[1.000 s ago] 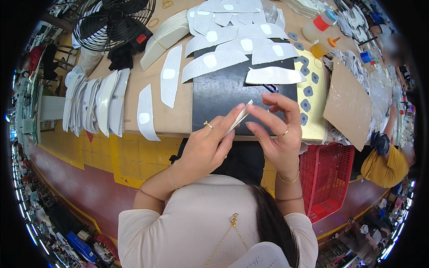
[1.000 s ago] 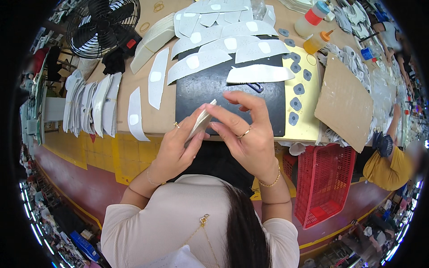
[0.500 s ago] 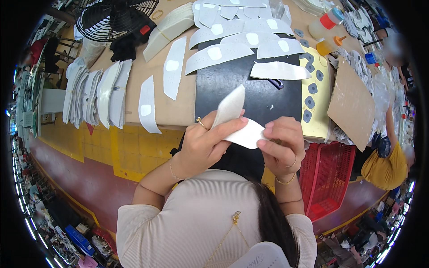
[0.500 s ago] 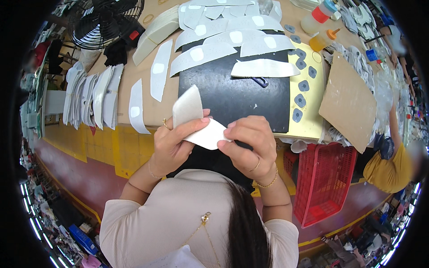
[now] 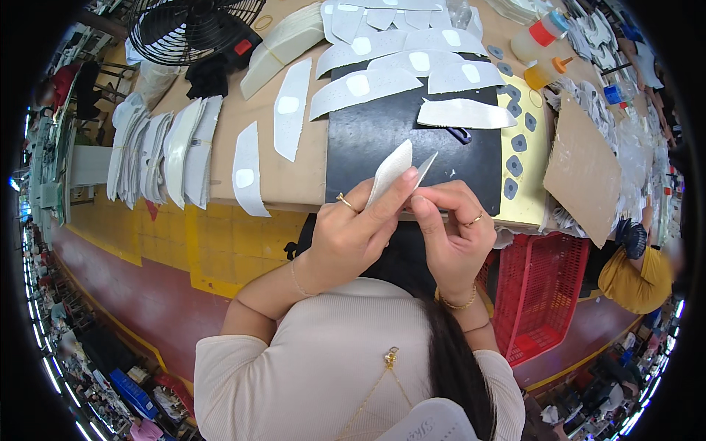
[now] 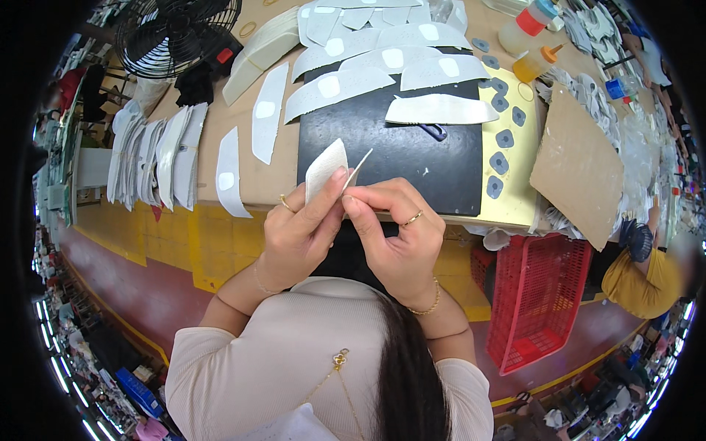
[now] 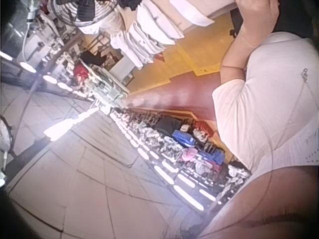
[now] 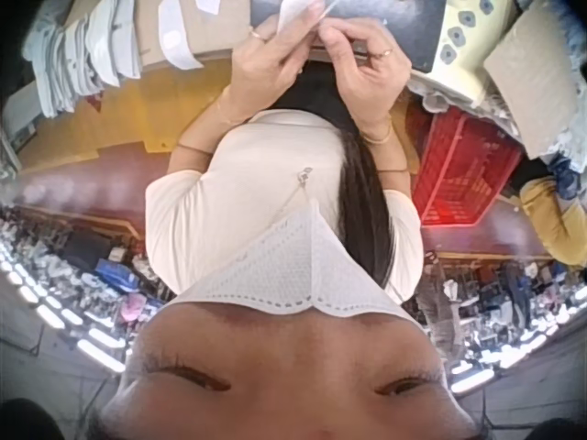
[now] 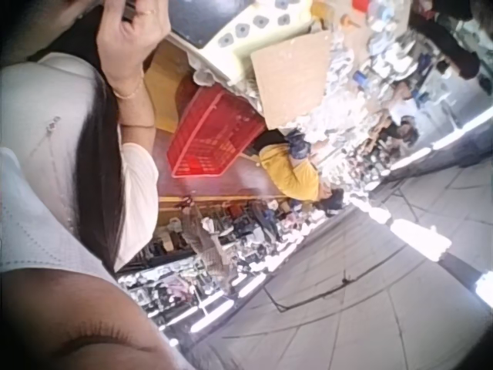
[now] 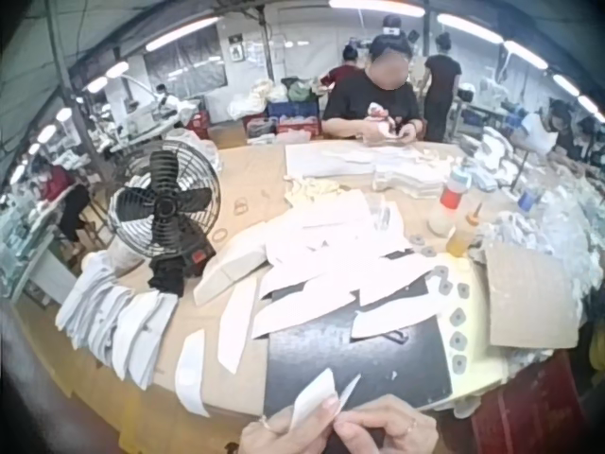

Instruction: The person repeatedly picks up white foam pieces and small circular inserts, places them on a black mat, presses them together, and sets the assembled units aside. The person handles the items one at a time and stacks the finished assemblies on the table.

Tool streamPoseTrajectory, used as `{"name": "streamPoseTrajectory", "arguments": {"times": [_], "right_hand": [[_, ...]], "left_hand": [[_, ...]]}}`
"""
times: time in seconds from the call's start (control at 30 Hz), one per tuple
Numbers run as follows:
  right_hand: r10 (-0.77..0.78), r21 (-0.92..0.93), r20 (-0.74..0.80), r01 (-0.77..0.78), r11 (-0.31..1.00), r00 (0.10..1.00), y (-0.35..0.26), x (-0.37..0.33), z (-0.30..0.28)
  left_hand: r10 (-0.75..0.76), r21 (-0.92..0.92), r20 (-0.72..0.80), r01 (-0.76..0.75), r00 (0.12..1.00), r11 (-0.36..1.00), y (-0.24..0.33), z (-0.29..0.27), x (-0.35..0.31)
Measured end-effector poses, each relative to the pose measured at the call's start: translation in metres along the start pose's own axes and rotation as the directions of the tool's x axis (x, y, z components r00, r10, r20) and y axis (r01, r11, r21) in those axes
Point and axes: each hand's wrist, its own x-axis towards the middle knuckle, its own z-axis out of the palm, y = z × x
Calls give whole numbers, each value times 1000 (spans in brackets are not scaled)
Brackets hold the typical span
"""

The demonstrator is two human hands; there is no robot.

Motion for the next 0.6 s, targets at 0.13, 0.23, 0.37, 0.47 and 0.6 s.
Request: {"name": "streamPoseTrajectory", "arguments": {"times": [0.13,0.23,0.37,0.47,0.6], "right_hand": [[33,12,-3,-32,999,999,-2,0,0],[53,14,-10,-53,998,999,-4,1,1],[107,52,-2,-107,993,994,-5,1,0],[168,76,11,-168,983,986,-4,-1,-2],[231,131,3,-229,965,973,-2,-3,-1]], "left_hand": [[37,45,3,-37,999,998,-3,0,-2],[8,62,21,-9,1000,998,2,-3,-2],[14,73,22,-15,1000,997,3,-5,-1],[29,86,10,-30,1000,996,2,-4,-1],[46,119,17,-47,999,992,0,-4,-1]]}}
